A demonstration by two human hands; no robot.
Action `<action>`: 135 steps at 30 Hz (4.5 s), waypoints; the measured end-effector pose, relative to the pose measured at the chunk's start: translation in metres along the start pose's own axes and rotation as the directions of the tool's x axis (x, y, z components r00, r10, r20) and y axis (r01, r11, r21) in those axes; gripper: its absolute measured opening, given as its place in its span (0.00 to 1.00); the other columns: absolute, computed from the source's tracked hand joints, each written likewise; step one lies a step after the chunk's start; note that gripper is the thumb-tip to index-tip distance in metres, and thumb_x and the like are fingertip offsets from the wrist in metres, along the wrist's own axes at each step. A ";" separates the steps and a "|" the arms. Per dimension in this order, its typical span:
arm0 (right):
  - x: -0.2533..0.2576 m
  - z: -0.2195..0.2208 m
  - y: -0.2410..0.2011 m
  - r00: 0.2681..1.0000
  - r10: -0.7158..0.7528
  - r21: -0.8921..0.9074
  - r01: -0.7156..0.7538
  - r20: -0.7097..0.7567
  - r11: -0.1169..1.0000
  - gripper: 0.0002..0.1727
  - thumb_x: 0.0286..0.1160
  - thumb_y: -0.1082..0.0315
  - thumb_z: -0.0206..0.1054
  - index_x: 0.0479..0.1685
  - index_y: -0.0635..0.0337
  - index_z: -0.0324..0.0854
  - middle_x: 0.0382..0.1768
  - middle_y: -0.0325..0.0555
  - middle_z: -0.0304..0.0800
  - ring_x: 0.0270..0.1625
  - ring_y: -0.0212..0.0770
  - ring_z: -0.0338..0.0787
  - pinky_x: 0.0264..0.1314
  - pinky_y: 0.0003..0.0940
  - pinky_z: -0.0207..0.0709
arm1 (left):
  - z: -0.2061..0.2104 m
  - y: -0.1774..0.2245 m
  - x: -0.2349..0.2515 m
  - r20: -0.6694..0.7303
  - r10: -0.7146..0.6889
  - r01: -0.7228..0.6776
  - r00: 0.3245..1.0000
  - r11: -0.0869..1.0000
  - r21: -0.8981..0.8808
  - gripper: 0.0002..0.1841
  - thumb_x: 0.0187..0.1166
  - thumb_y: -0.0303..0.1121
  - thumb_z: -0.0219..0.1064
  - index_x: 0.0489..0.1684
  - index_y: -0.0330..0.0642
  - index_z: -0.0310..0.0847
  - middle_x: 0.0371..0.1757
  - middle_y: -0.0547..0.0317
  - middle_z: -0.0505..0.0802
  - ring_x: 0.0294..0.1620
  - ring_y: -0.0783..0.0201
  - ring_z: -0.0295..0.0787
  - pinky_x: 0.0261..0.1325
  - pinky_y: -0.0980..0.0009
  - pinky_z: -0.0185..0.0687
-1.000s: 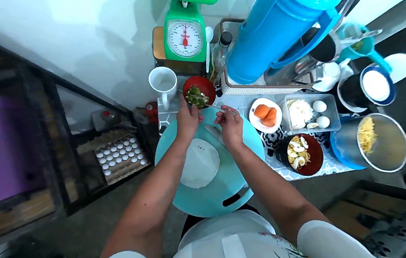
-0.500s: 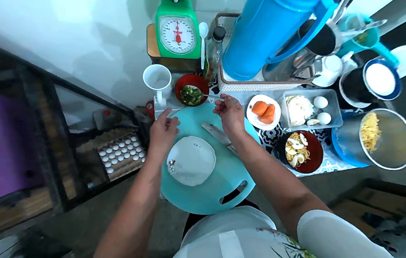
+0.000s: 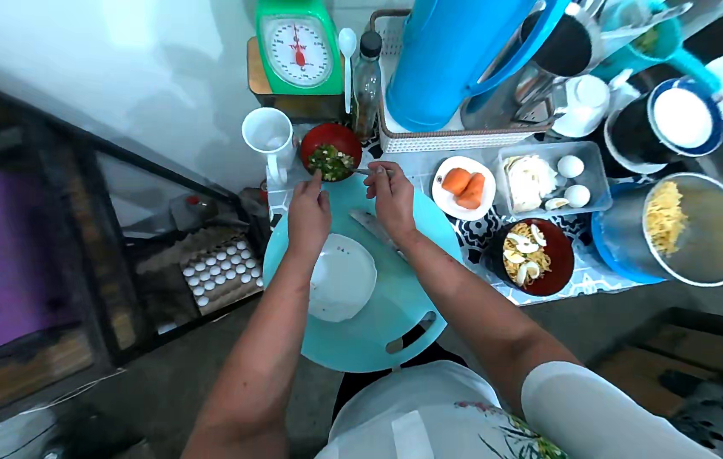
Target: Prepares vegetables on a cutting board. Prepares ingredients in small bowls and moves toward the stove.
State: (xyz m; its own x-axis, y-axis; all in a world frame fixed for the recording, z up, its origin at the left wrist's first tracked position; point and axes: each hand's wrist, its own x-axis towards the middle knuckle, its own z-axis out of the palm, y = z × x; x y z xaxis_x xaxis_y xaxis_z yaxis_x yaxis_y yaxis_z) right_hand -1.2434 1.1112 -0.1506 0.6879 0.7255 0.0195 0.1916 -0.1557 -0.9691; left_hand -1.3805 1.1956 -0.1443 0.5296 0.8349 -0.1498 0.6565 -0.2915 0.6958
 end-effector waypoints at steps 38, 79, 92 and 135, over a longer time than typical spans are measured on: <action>-0.167 -0.348 0.018 0.965 -0.015 -0.231 -0.047 -0.260 0.972 0.15 0.92 0.68 0.52 0.61 0.68 0.80 0.37 0.42 0.93 0.34 0.28 0.91 0.43 0.28 0.88 | -0.011 -0.018 -0.183 -0.242 -0.133 0.082 0.961 0.974 -0.211 0.18 0.89 0.35 0.58 0.58 0.24 0.80 0.44 0.56 0.87 0.37 0.82 0.82 0.42 0.81 0.81; -0.249 -0.388 0.071 0.868 -0.485 -0.772 0.380 0.107 0.510 0.14 0.87 0.70 0.56 0.59 0.56 0.87 0.53 0.53 0.95 0.53 0.49 0.92 0.61 0.35 0.82 | 0.008 -0.013 -0.192 0.012 -0.682 0.571 0.731 0.603 -0.557 0.23 0.90 0.33 0.58 0.82 0.40 0.60 0.39 0.56 0.87 0.27 0.71 0.90 0.33 0.73 0.90; -0.107 -0.236 -0.044 0.981 0.185 0.475 -0.132 -0.065 0.870 0.19 0.94 0.66 0.40 0.57 0.56 0.80 0.36 0.36 0.94 0.36 0.33 0.93 0.45 0.31 0.90 | -0.007 -0.010 -0.150 0.015 -0.561 0.441 0.828 0.632 -0.637 0.10 0.85 0.23 0.63 0.58 0.28 0.76 0.38 0.52 0.91 0.30 0.66 0.92 0.38 0.67 0.93; -0.092 -0.117 -0.013 0.807 0.191 0.063 -0.270 0.559 0.961 0.22 0.87 0.69 0.59 0.75 0.70 0.70 0.56 0.52 0.88 0.43 0.39 0.93 0.48 0.36 0.91 | 0.085 -0.123 -0.496 -0.087 -0.946 0.912 0.312 0.324 -0.251 0.25 0.91 0.37 0.58 0.80 0.27 0.69 0.73 0.22 0.81 0.76 0.27 0.77 0.80 0.35 0.68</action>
State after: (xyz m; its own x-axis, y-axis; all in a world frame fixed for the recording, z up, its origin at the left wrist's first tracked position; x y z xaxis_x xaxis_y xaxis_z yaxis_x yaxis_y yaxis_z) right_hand -1.2273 0.9677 -0.1106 0.2009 0.9304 -0.3065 -0.0460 -0.3036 -0.9517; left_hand -1.6782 0.7778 -0.2151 -0.5028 0.5769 -0.6437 0.5610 0.7843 0.2648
